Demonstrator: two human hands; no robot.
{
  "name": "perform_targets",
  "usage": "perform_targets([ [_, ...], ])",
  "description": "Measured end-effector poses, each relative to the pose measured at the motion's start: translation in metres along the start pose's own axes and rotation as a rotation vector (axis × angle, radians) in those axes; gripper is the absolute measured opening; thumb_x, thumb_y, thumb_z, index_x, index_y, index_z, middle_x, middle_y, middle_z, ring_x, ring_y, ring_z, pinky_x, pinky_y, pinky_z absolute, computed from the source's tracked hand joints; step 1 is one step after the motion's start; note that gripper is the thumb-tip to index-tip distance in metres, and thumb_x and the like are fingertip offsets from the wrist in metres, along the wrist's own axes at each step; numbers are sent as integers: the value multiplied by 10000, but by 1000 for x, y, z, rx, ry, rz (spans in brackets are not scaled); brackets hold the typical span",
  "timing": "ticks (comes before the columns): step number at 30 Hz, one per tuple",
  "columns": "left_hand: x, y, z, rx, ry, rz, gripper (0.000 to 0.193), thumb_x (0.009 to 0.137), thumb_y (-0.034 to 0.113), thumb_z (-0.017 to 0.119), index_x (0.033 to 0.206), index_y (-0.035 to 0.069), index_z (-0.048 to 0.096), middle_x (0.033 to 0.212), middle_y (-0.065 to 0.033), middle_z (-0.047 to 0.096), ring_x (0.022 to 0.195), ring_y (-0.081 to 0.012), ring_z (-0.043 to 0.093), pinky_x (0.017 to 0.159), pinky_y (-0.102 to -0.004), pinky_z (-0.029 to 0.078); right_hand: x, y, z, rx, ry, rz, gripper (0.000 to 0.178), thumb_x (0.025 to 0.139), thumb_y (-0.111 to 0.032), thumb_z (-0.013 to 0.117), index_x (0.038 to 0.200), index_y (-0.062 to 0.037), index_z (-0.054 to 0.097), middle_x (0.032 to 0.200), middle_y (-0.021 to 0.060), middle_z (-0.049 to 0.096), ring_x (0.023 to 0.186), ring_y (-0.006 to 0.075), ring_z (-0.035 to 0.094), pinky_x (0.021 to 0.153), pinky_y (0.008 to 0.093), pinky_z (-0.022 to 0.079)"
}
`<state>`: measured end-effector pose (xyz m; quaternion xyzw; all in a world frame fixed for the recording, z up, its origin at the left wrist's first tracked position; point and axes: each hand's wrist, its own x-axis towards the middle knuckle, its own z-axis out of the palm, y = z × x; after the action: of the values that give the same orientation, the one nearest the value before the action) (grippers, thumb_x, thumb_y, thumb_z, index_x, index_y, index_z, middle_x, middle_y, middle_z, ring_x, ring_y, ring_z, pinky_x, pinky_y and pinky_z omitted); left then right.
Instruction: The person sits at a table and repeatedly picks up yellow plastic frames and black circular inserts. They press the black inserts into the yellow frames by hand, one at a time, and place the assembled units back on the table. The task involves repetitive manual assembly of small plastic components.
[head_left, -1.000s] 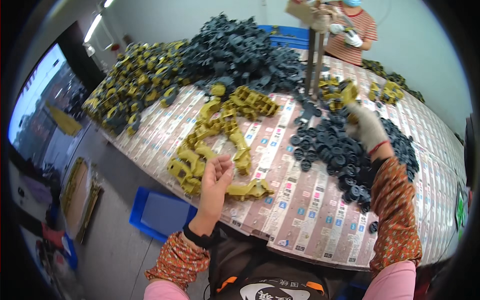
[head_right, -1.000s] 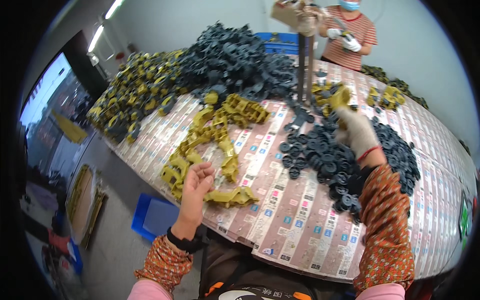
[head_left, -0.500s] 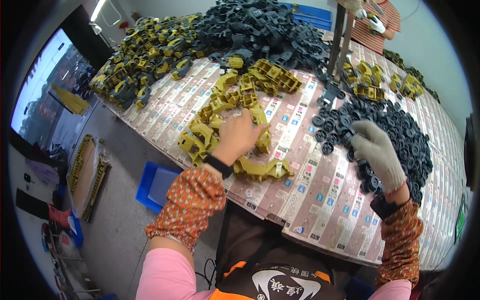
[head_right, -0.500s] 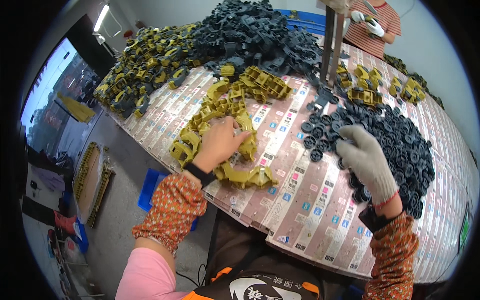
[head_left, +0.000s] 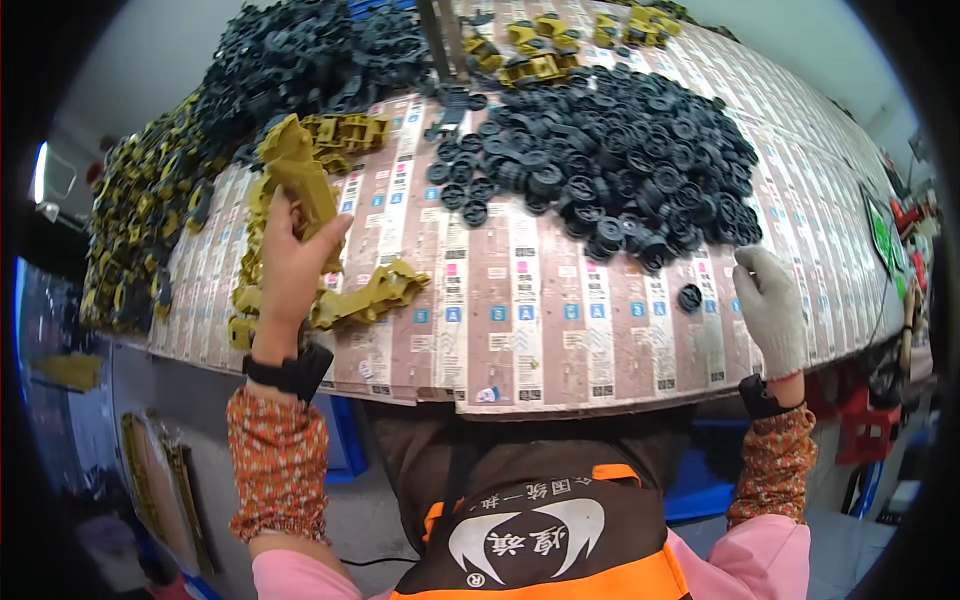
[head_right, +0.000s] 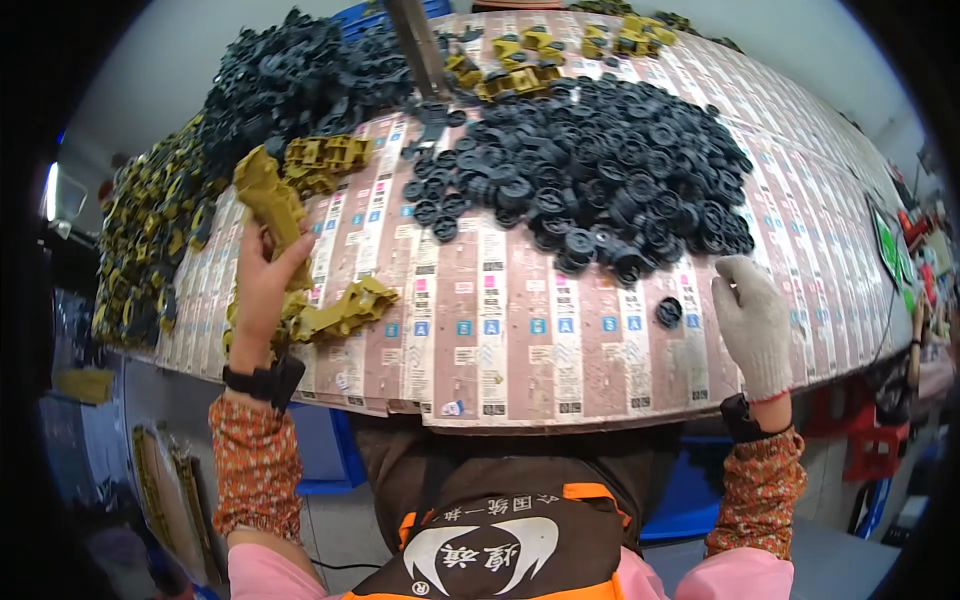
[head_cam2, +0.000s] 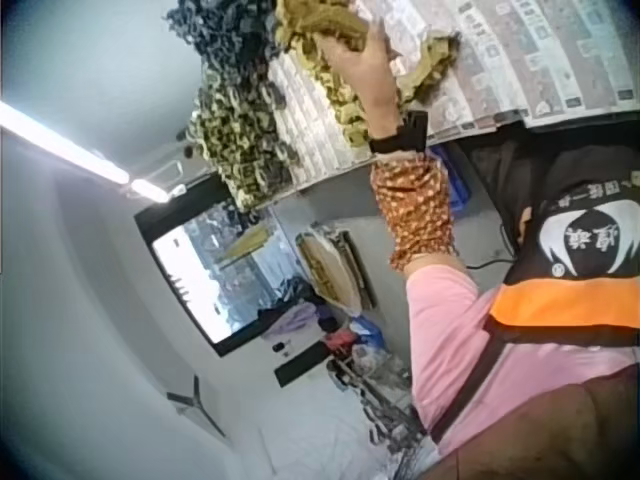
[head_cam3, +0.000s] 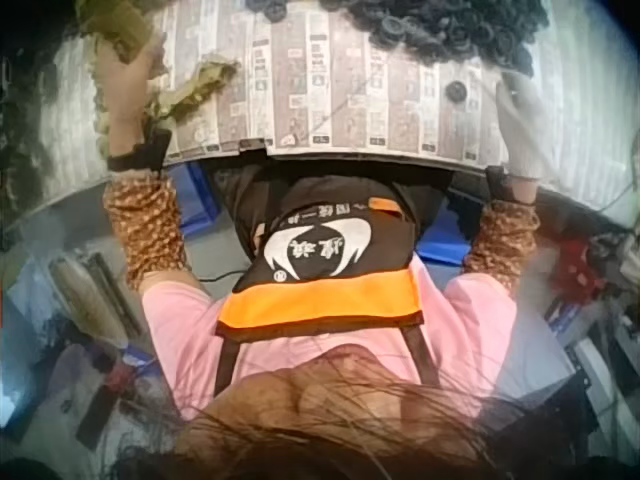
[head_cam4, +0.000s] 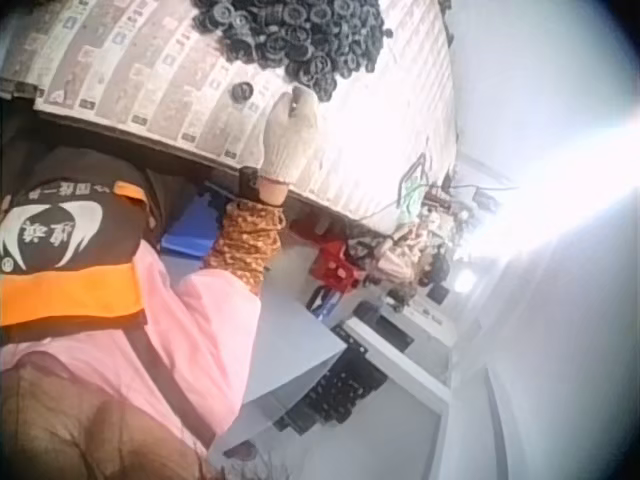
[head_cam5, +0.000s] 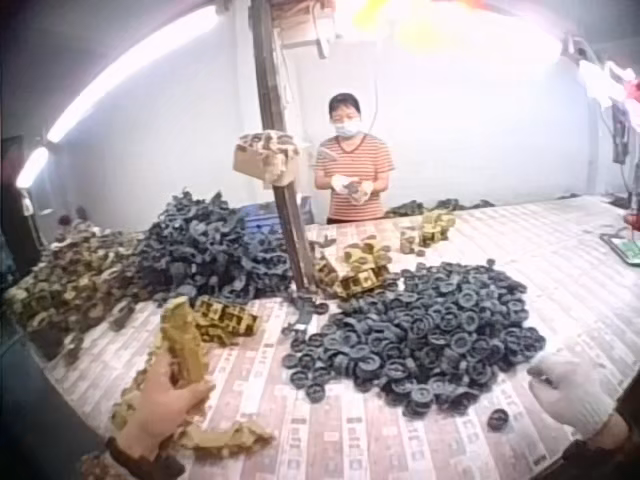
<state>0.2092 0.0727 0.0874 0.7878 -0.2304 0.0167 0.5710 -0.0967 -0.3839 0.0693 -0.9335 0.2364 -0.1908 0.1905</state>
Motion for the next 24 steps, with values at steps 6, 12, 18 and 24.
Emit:
perform_targets([
  [6,-60,53,59,614,-430,662,358,827,76,793,1158,96,657,1350,-63,679,1334,-269,571,1120,-447,419,-22,4,33,26,-211,99,261,982,-187,671,1205,-58,708,1047,187,708,967,373,710,856,469,551],
  [12,-112,25,110,836,-517,882,150,860,202,743,948,212,622,1541,71,597,1505,-227,435,1213,-514,244,-19,-12,51,-57,-182,-97,222,934,-183,703,1084,-30,646,1026,222,667,945,427,663,840,500,527],
  [18,-131,4,117,725,-383,613,285,871,102,719,1098,274,716,1671,-62,457,1588,-325,311,1230,-518,203,-34,-44,54,171,-197,-99,184,909,-102,699,1023,-19,581,948,197,659,883,384,678,769,466,540],
  [24,-158,-4,146,-251,-150,-262,677,1013,112,682,1574,133,304,1436,-157,509,1236,-190,574,878,-317,554,-66,-112,94,590,-249,-63,109,992,-87,662,1068,-22,620,982,206,681,892,387,700,809,454,555],
])
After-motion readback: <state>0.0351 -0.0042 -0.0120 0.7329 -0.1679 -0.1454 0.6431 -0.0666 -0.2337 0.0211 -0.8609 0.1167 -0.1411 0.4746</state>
